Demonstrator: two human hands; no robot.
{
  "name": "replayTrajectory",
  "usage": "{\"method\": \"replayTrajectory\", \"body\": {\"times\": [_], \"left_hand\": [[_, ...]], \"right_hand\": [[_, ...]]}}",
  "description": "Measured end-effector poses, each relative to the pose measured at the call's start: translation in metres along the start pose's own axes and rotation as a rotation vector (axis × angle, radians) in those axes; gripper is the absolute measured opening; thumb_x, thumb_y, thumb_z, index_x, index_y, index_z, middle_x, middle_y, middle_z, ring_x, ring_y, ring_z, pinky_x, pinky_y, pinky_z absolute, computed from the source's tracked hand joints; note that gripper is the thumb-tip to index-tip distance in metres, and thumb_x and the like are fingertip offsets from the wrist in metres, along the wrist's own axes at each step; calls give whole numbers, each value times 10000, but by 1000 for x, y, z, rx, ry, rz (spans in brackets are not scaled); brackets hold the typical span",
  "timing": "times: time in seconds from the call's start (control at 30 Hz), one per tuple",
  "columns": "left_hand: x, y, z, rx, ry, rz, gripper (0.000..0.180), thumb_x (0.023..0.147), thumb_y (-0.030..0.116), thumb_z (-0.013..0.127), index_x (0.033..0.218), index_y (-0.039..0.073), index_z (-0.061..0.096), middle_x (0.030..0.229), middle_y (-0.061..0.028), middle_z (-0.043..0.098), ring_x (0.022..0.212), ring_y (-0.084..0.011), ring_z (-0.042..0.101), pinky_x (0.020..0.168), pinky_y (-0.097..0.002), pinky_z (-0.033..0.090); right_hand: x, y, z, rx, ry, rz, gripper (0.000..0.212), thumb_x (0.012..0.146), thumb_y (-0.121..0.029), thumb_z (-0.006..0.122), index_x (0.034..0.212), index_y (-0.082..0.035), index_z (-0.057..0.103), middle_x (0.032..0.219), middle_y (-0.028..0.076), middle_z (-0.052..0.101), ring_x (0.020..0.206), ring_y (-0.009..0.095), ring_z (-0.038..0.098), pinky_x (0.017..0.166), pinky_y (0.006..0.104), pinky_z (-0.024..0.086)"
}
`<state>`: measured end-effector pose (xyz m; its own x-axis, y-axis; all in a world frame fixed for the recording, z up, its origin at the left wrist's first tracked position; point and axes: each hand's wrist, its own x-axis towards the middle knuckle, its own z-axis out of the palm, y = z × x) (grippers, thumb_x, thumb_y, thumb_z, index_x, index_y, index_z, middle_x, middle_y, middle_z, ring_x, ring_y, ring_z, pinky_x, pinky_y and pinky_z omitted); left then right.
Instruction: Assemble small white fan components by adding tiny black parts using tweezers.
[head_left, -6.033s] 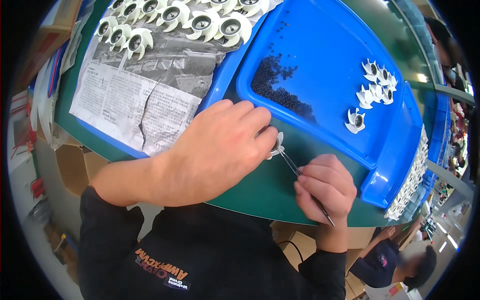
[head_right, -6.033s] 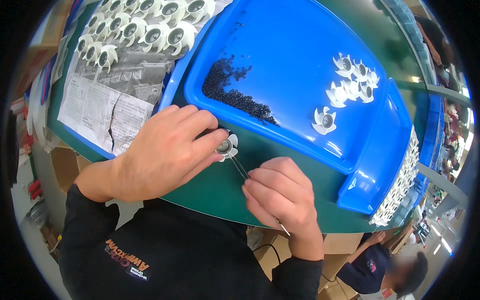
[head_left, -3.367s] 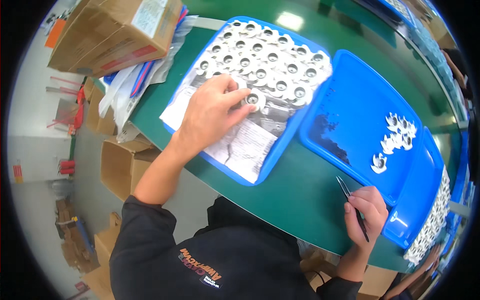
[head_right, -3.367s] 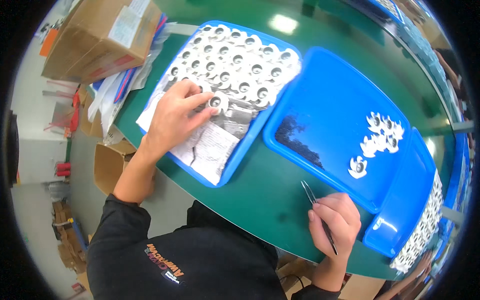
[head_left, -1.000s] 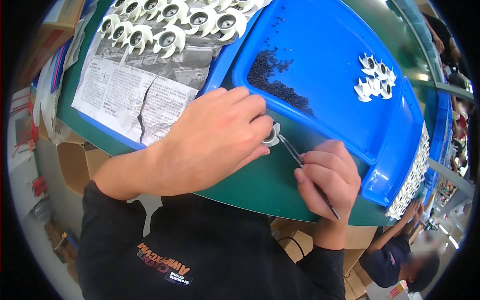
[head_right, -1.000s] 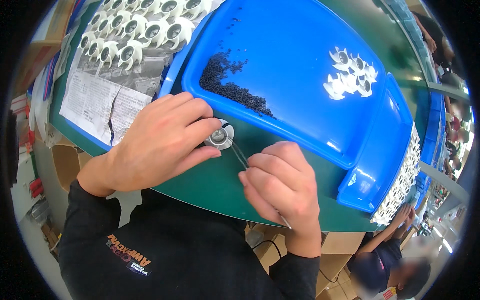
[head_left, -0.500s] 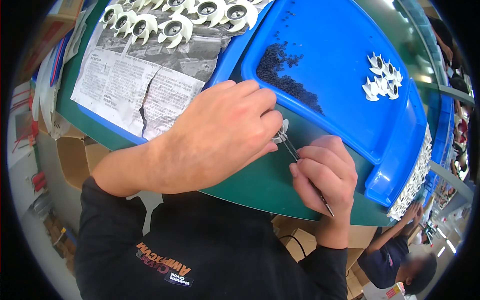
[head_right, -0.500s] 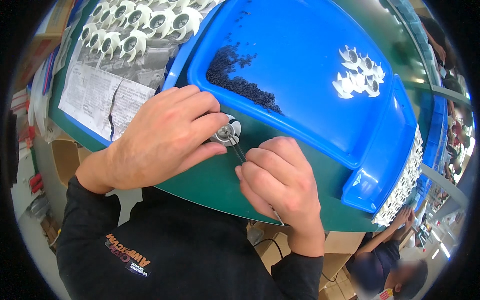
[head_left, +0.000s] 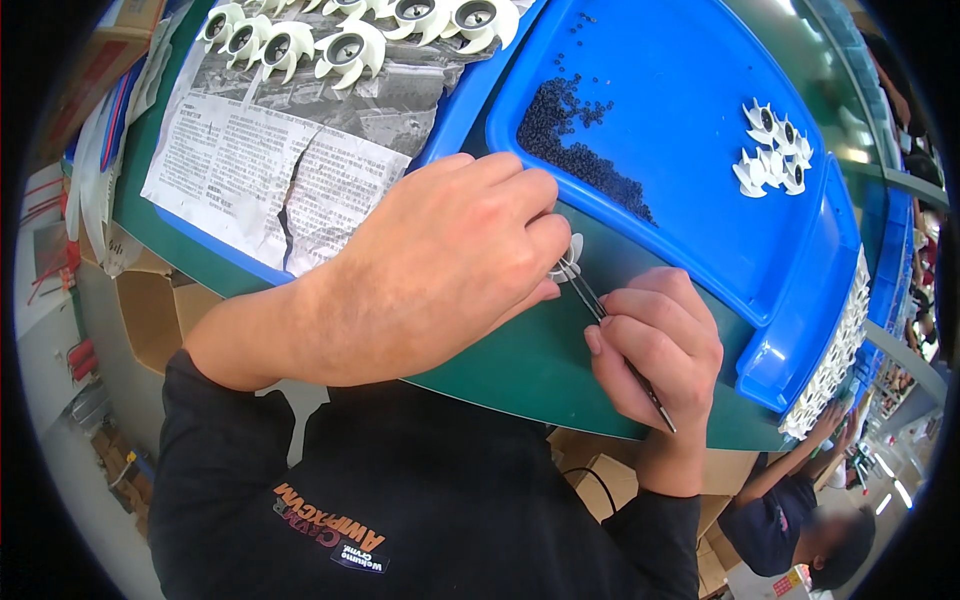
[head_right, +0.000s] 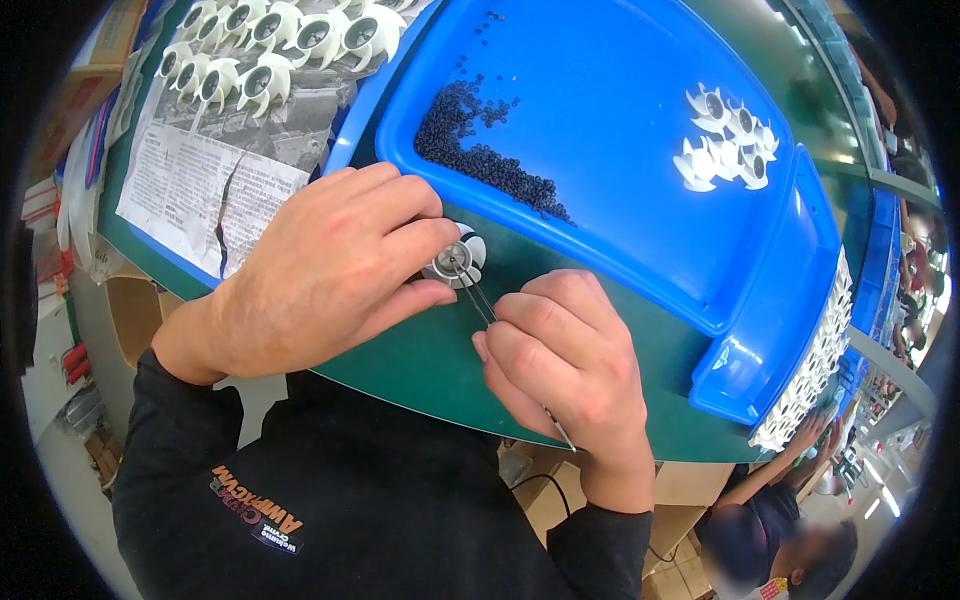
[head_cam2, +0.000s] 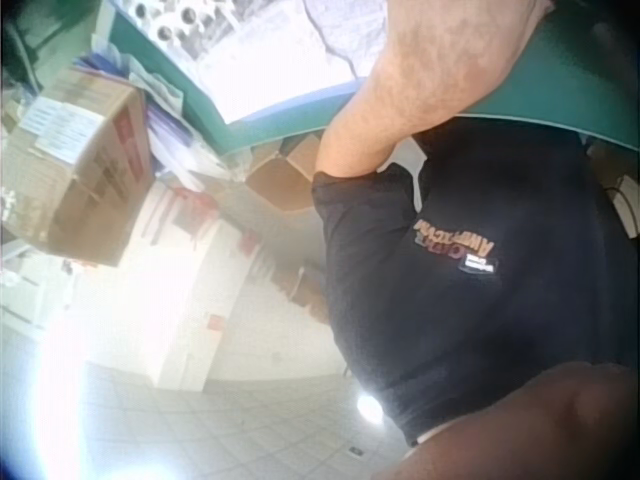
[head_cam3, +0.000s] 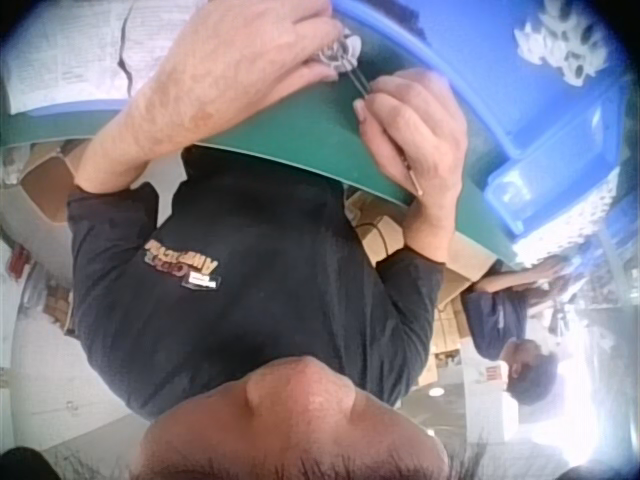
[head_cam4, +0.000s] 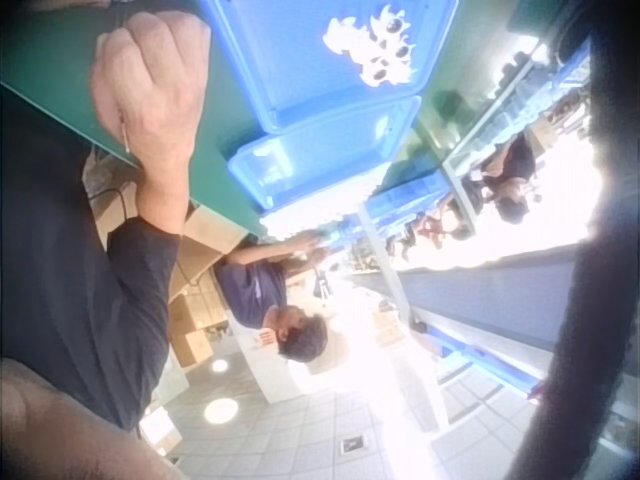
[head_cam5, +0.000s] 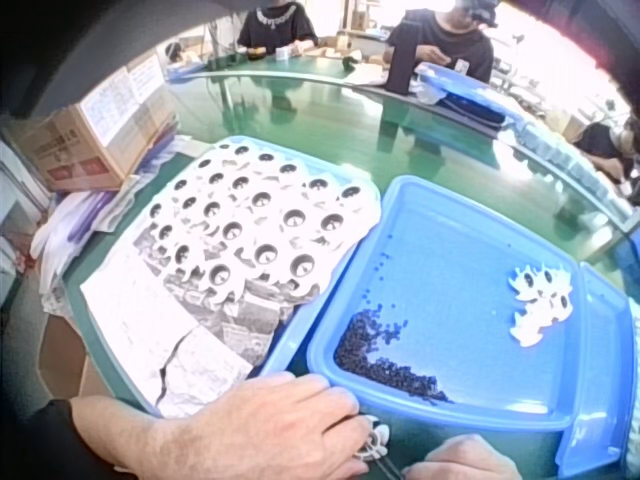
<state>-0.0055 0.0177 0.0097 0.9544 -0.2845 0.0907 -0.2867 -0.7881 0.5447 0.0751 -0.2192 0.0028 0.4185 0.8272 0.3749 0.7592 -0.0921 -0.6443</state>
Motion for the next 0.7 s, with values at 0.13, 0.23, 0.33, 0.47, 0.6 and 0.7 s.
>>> {"method": "replayTrajectory", "body": {"times": [0.13, 0.23, 0.33, 0.47, 0.6, 0.7], "left_hand": [[-1, 0, 0, 11, -4, 1, 336, 853, 183, 863, 1101, 12, 716, 1043, -102, 644, 974, -287, 645, 830, -412, 536], [-1, -1, 1, 12, -2, 5, 332, 857, 179, 861, 1105, 13, 716, 1045, -101, 644, 976, -286, 645, 831, -411, 536], [0, 1, 0, 14, -9, 1, 332, 858, 178, 859, 1108, 13, 717, 1047, -101, 643, 976, -286, 644, 830, -410, 536], [0, 1, -2, 14, -22, -2, 330, 859, 175, 858, 1110, 13, 717, 1049, -100, 643, 977, -285, 644, 829, -410, 534], [-1, 0, -1, 10, -16, -2, 330, 859, 175, 857, 1112, 14, 717, 1050, -96, 643, 978, -284, 642, 829, -412, 531], [0, 0, -1, 11, -16, -1, 331, 860, 176, 855, 1114, 16, 717, 1051, -96, 643, 982, -284, 642, 830, -413, 529]], "right_hand": [[0, 0, 0, 1, -4, 7, 257, 723, 36, 849, 894, -23, 667, 918, 97, 690, 804, 284, 654, 708, 392, 534], [1, 0, 1, -3, -13, -6, 262, 716, 37, 850, 890, -24, 665, 916, 95, 687, 805, 285, 654, 707, 390, 536], [1, -1, 0, -12, -14, -15, 268, 710, 39, 851, 891, -25, 663, 918, 94, 685, 806, 285, 654, 706, 389, 538], [2, -1, 1, -16, -5, -17, 269, 707, 43, 849, 891, -27, 665, 922, 95, 683, 807, 286, 655, 706, 389, 541], [2, 0, 2, -12, -9, -12, 266, 710, 45, 849, 890, -27, 668, 926, 93, 681, 813, 286, 655, 710, 391, 546], [2, 0, 2, -13, -26, -8, 261, 716, 43, 850, 895, -24, 672, 931, 90, 681, 820, 286, 656, 714, 391, 548]]}}
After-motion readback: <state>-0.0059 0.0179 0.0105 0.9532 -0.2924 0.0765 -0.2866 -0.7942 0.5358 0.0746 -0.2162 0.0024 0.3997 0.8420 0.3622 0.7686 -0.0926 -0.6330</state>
